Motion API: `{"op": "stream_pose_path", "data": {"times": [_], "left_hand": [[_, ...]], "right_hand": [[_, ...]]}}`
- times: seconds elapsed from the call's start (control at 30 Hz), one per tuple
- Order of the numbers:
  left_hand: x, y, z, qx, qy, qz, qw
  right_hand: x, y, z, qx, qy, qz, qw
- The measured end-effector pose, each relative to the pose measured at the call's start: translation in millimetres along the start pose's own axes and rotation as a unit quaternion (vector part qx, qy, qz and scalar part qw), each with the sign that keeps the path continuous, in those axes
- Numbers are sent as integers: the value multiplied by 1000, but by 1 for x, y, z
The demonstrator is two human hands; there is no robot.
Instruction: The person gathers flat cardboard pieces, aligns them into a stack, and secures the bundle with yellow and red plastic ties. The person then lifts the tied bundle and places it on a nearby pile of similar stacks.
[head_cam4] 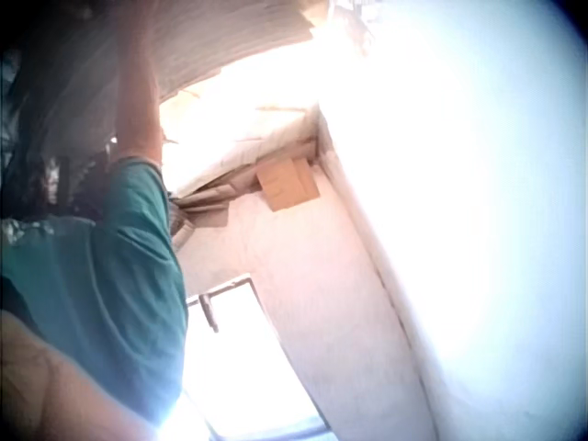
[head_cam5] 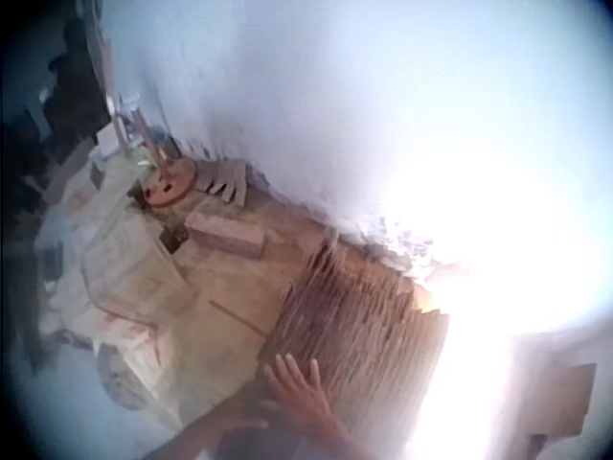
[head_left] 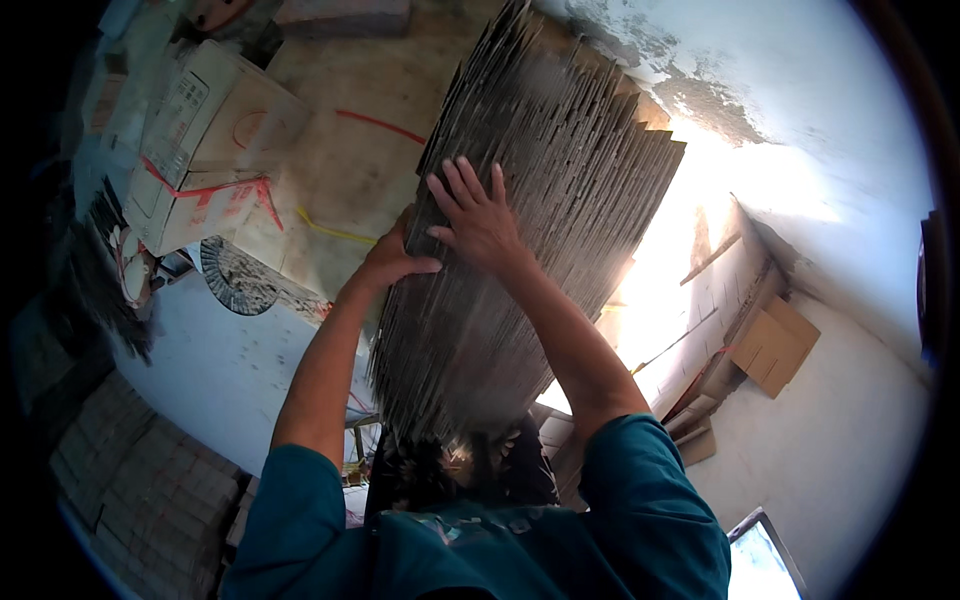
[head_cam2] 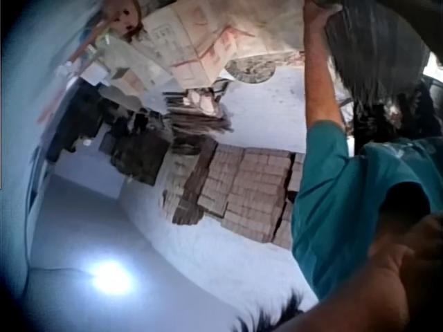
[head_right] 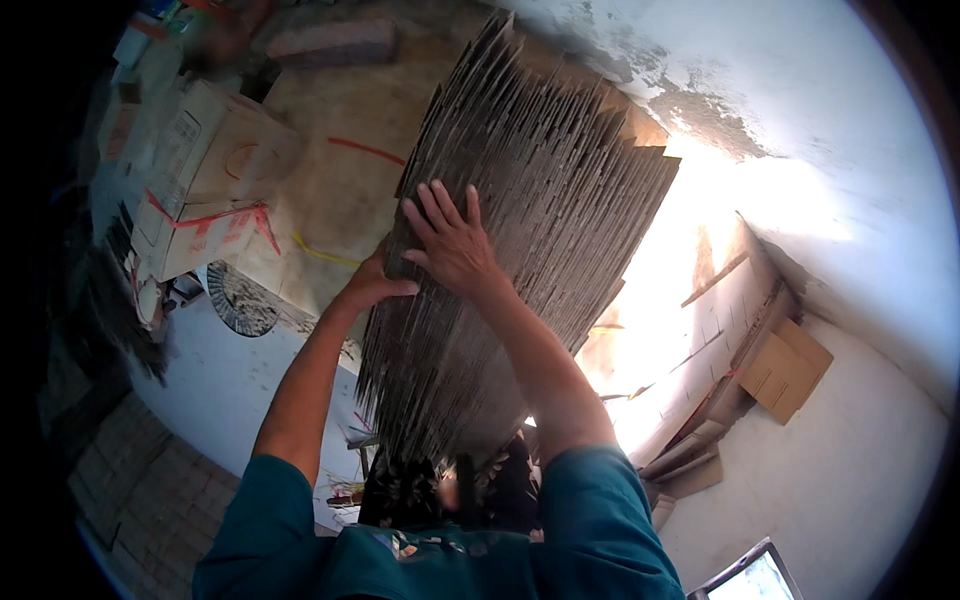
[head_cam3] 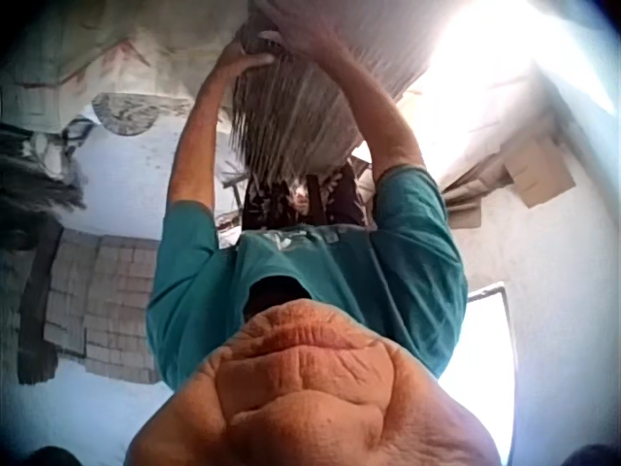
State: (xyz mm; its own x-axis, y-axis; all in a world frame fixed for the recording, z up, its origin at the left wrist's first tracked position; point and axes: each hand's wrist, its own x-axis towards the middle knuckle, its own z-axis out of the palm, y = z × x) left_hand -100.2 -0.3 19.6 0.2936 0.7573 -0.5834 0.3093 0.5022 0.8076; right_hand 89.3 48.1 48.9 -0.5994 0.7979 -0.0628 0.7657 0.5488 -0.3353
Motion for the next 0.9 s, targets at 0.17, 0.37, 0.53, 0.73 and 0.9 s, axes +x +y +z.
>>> {"op": "stream_pose_path", "data": {"times": [0.17,0.37,0.53,0.73,0.9], "left_hand": [[3,3,-13,45,-22,16,999],[23,6,-33,-77,77,-19,994],[49,41,-27,12,211,24,977],[57,42,-21,215,335,-5,918],[56,35,-29,217,349,19,911]], "right_hand": [[4,7,13,-25,-12,-12,1000],[-5,8,10,-11,-16,-7,1000],[-4,8,8,-25,-38,-2,999],[-6,8,8,-6,-21,0,1000],[-7,6,4,-17,-28,2,999]]}}
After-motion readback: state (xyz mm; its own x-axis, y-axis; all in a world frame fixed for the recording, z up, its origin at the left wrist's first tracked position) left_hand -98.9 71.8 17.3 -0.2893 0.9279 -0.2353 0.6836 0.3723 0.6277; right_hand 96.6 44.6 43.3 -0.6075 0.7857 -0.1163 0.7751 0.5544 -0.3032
